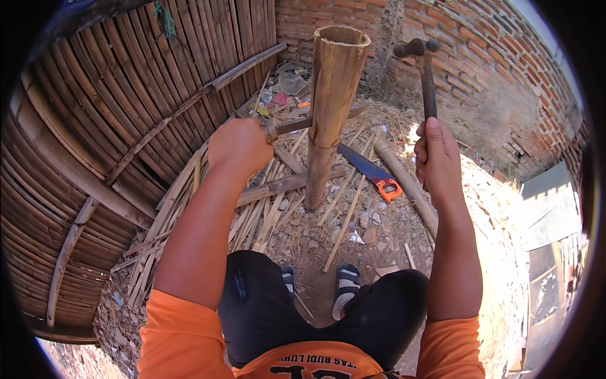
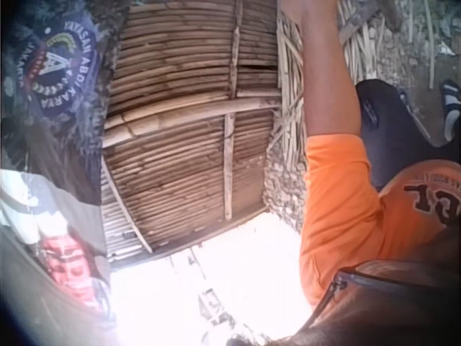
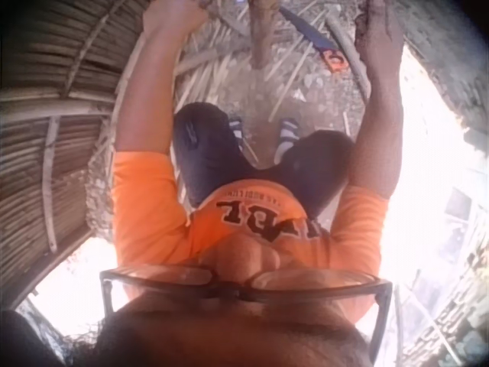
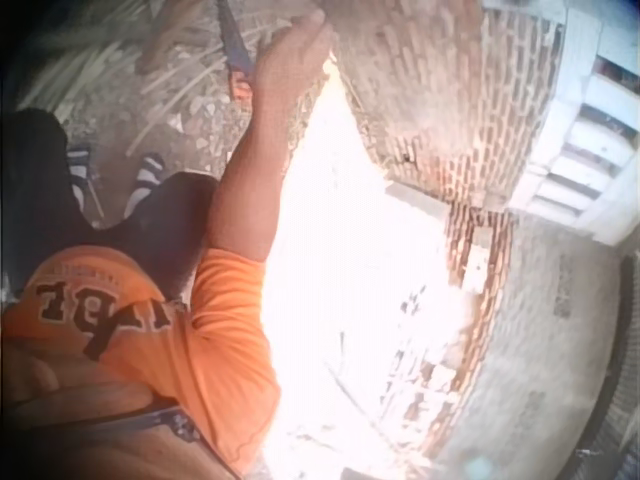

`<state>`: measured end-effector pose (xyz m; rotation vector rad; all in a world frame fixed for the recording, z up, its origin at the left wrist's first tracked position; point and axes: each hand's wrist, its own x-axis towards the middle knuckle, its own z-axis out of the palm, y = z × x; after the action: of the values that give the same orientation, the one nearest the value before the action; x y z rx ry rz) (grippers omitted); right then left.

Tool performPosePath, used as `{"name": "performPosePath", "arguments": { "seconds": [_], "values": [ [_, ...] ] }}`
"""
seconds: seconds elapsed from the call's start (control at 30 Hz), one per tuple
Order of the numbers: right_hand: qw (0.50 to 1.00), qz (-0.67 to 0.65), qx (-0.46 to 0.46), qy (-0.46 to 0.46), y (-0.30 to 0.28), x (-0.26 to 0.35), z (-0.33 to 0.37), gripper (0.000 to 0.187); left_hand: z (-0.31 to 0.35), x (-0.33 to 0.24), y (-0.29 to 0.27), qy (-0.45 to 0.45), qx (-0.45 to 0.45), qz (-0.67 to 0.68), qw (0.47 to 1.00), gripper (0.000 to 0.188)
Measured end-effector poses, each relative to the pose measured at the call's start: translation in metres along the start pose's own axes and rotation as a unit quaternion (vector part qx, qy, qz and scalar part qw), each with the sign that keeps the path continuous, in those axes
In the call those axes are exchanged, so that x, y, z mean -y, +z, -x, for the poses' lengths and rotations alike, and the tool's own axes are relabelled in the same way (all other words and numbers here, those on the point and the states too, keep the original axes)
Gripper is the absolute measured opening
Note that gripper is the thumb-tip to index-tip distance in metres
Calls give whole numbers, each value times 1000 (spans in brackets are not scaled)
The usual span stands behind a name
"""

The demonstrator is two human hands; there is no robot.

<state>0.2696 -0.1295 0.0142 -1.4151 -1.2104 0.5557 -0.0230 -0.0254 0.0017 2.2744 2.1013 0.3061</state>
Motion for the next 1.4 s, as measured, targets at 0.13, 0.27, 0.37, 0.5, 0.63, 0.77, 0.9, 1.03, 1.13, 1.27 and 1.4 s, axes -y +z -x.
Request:
{"name": "performPosePath", "arguments": {
  "seconds": [0.13,0.27,0.37,0.5,0.63,0.77,0.9,1.03,1.13,1.27,1.4],
  "values": [
    [991,119,-4,-68,14,-46,-10,48,-1,-4,-3,-4,8,0,1000,30],
    [985,137,91,47,8,-52,-18,44,-1,-4,-1,9,-8,-6,1000,30],
    [996,-37,67,52,-5,-2,-10,45,4,1,0,-1,-1,-5,1000,30],
    [999,27,2,-40,2,-32,-8,45,-1,0,-1,-1,1,1,1000,30],
    [979,134,110,104,11,-66,-5,48,-2,-2,3,1,-7,-5,1000,30],
    [997,-46,19,65,-4,-16,-1,46,2,3,3,-2,0,-13,1000,30],
    [999,32,-12,-2,4,-48,-9,46,1,-2,0,-5,8,-9,1000,30],
    [972,201,95,70,3,-53,-16,48,1,-4,-1,0,-2,-12,1000,29],
    [998,7,18,59,-4,-14,-8,44,3,-2,-4,-10,8,-21,1000,29],
    [999,26,-25,-20,4,-46,-5,46,3,-7,-4,-6,17,-22,1000,30],
    [982,177,62,14,18,-90,-10,48,0,-10,-1,-15,10,-20,1000,35]
  ]
}}
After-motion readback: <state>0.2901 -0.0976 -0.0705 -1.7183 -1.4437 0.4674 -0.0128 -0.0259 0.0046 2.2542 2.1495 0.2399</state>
